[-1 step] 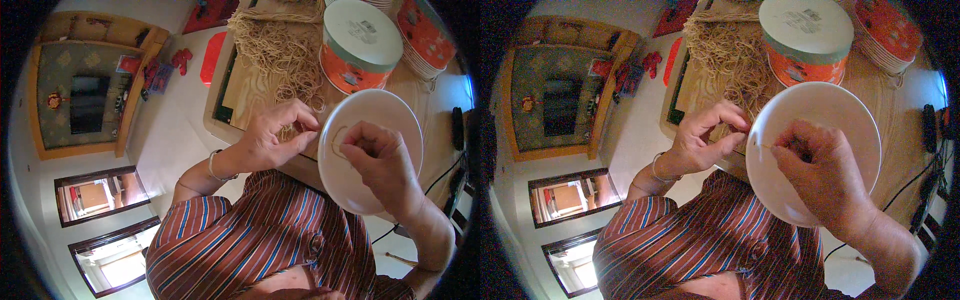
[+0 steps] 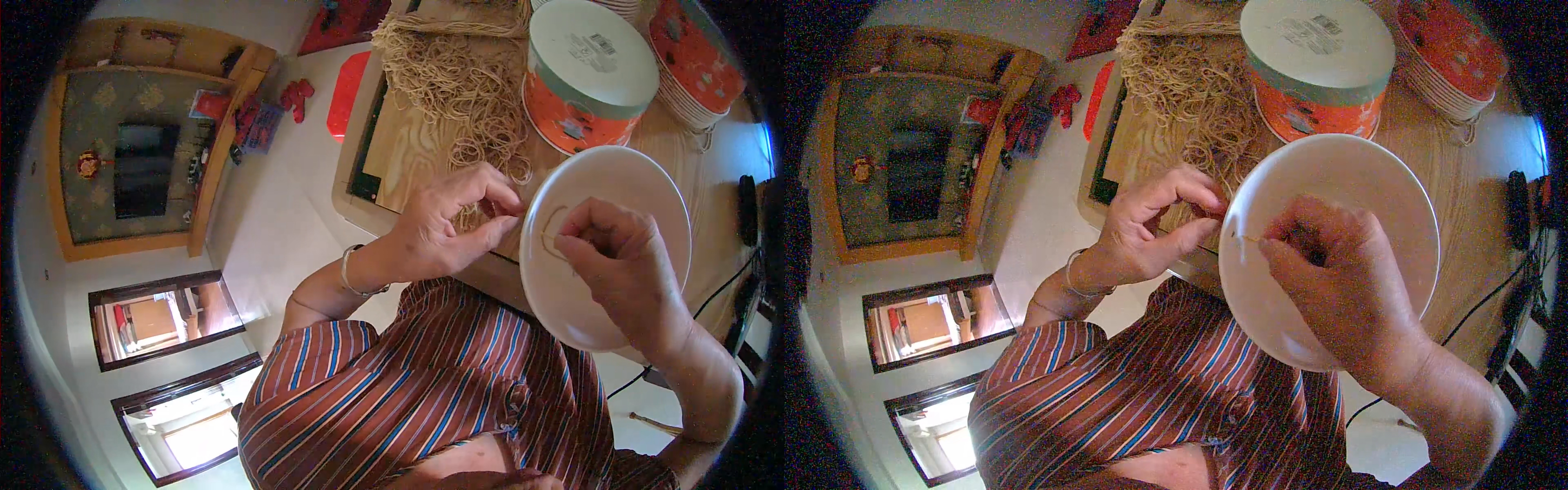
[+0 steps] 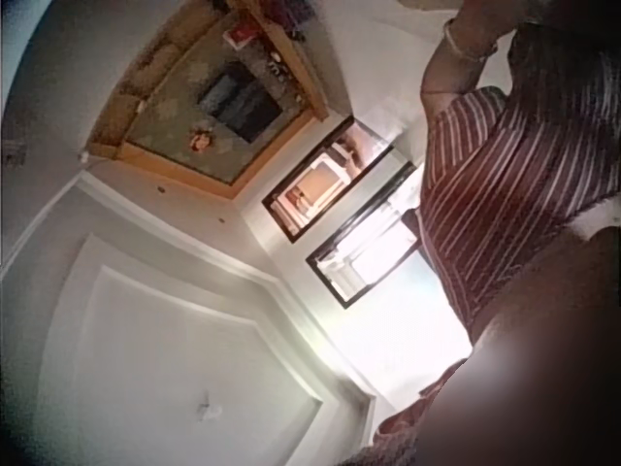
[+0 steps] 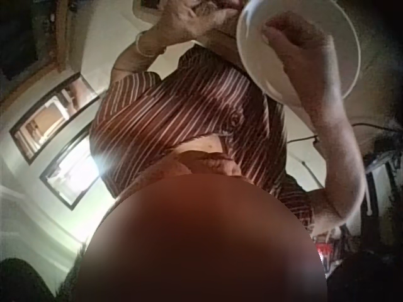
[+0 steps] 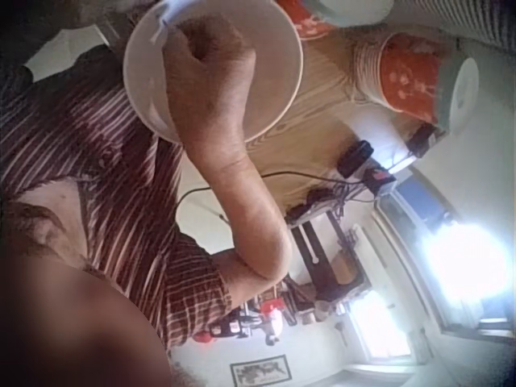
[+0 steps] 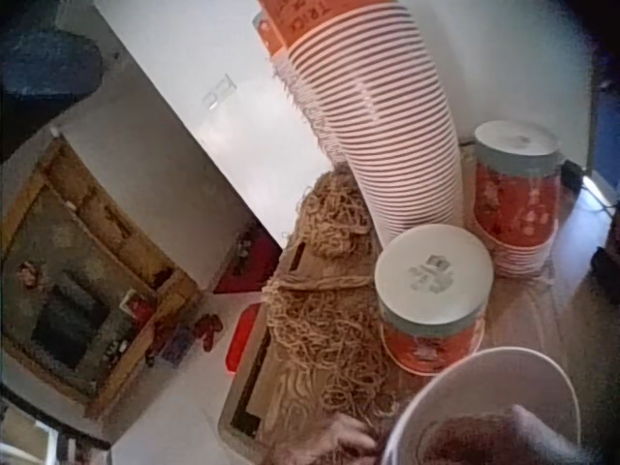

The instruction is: Tying decorative raffia string around paper bowls or containers and stacking them.

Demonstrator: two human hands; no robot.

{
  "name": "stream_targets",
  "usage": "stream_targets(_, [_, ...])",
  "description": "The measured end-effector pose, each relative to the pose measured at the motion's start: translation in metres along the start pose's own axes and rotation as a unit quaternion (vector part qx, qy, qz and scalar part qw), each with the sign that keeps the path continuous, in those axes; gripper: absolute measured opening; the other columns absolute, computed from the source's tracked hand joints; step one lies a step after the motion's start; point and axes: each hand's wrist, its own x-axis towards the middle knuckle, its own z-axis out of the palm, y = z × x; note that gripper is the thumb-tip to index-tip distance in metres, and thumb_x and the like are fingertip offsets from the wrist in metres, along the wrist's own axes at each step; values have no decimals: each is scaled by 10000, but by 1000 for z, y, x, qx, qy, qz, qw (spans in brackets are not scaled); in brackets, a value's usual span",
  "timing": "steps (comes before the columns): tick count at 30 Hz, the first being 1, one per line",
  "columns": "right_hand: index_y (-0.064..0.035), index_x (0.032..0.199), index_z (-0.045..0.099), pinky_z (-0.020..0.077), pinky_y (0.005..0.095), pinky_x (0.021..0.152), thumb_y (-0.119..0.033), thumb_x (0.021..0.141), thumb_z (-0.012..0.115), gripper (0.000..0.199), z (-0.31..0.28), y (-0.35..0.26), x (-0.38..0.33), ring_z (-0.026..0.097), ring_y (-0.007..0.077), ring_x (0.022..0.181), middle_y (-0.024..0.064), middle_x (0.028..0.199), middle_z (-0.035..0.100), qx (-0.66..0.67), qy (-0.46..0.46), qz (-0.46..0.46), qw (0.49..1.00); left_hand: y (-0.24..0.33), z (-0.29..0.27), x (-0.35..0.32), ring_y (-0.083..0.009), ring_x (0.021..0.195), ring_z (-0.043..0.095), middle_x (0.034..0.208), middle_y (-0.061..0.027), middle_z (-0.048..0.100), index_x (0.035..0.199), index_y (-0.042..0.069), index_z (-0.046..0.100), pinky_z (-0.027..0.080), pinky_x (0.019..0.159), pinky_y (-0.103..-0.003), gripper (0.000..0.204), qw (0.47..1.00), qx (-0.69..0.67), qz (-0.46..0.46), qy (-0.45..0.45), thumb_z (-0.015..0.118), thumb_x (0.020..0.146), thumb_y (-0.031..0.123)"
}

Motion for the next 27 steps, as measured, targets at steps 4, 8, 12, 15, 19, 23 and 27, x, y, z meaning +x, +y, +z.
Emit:
stream_targets(4, [22,804,608,438,262,550,-44,828,620,71,0,0,-3,516,63,607,38,640,586,-24,0,-15,1000,4,3,-2,-189,919,621,951,-92,636,977,30,597,482,824,-313,171,1000,-3,-14,-8,665,821,8])
stream_targets(8, [24,804,607,442,267,554,-44,824,620,72,2,3,-4,520,72,608,47,645,591,-7,7,-22,1000,5,4,-3,-183,888,634,932,-84,645,977,28,602,491,802,-304,179,1000,-5,-12,-10,680,816,17])
stream_targets(12, [21,811,611,445,281,560,-56,827,621,79,3,4,-2,526,86,607,61,652,592,-48,8,-48,998,6,6,-3,-166,836,638,903,-78,640,975,23,606,504,760,-290,194,1000,3,-8,-7,699,805,27])
stream_targets(15, [20,817,613,447,292,565,-64,831,620,86,3,4,-2,529,101,602,74,650,585,-60,7,-54,997,6,7,-2,-157,788,638,870,-73,630,967,21,602,514,719,-283,195,1000,6,1,-5,701,800,28])
stream_targets(19, [20,817,612,447,298,570,-68,837,617,91,4,3,-2,525,109,597,79,645,577,-32,1,-35,999,6,7,-2,-159,771,646,846,-69,634,967,22,601,520,705,-286,196,1000,11,-1,-5,703,800,30])
stream_targets(23, [18,828,624,447,288,573,-70,845,614,90,4,5,-1,521,96,606,66,655,588,-46,3,-52,998,8,6,-2,-155,766,648,843,-69,637,966,23,602,521,702,-284,194,1000,24,1,-12,703,801,29])
stream_targets(27, [22,852,641,454,275,585,-62,848,616,88,7,5,0,543,89,637,62,681,610,-6,-1,-31,1000,7,6,-2,-153,766,651,842,-70,641,965,24,604,522,700,-281,188,1000,14,1,-13,701,804,34])
